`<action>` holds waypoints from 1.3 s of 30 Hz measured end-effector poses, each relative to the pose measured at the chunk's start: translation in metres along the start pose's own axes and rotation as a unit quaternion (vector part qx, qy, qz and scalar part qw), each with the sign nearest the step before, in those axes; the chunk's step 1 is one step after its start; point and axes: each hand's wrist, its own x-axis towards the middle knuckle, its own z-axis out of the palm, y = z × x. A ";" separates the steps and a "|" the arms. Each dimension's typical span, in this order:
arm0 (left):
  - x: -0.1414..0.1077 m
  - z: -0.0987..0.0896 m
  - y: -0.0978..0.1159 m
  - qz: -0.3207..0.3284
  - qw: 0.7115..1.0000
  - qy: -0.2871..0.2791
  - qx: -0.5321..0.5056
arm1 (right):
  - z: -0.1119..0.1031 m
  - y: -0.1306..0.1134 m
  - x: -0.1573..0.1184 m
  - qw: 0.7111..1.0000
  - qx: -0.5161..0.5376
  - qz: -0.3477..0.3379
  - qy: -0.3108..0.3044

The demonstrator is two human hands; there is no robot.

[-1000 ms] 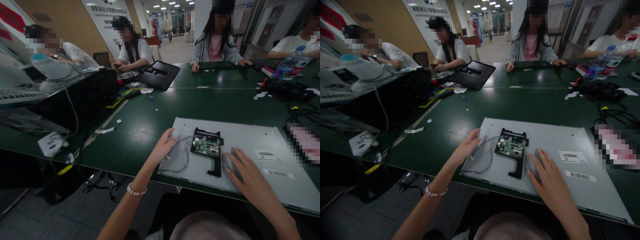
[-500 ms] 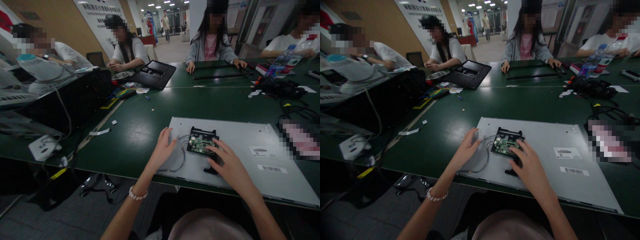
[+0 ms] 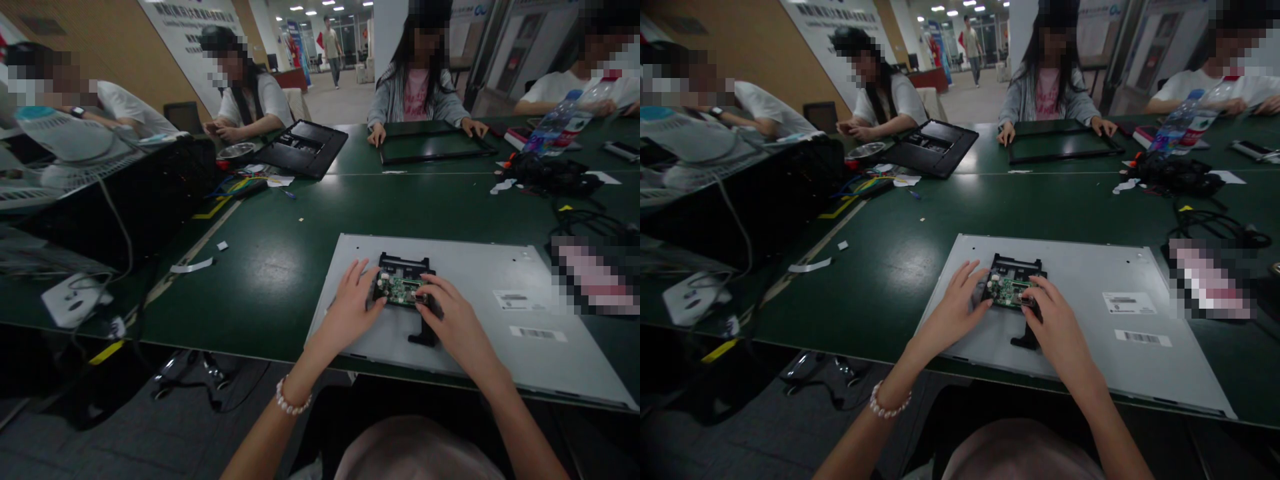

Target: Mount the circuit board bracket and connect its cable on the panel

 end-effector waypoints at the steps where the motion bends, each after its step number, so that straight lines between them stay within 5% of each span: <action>1: -0.001 0.000 0.002 0.002 1.000 -0.012 0.001 | -0.001 0.001 -0.002 1.000 -0.003 0.000 0.002; 9: -0.003 0.017 0.023 0.026 0.997 -0.076 0.018 | -0.020 0.020 -0.026 0.999 -0.028 0.017 0.011; 20: 0.015 0.058 0.070 0.043 0.998 -0.049 0.020 | -0.069 0.063 -0.054 0.996 -0.060 0.051 0.045; 39: 0.048 0.088 0.071 0.059 0.997 -0.030 0.033 | -0.071 0.099 -0.035 0.994 -0.090 0.040 -0.040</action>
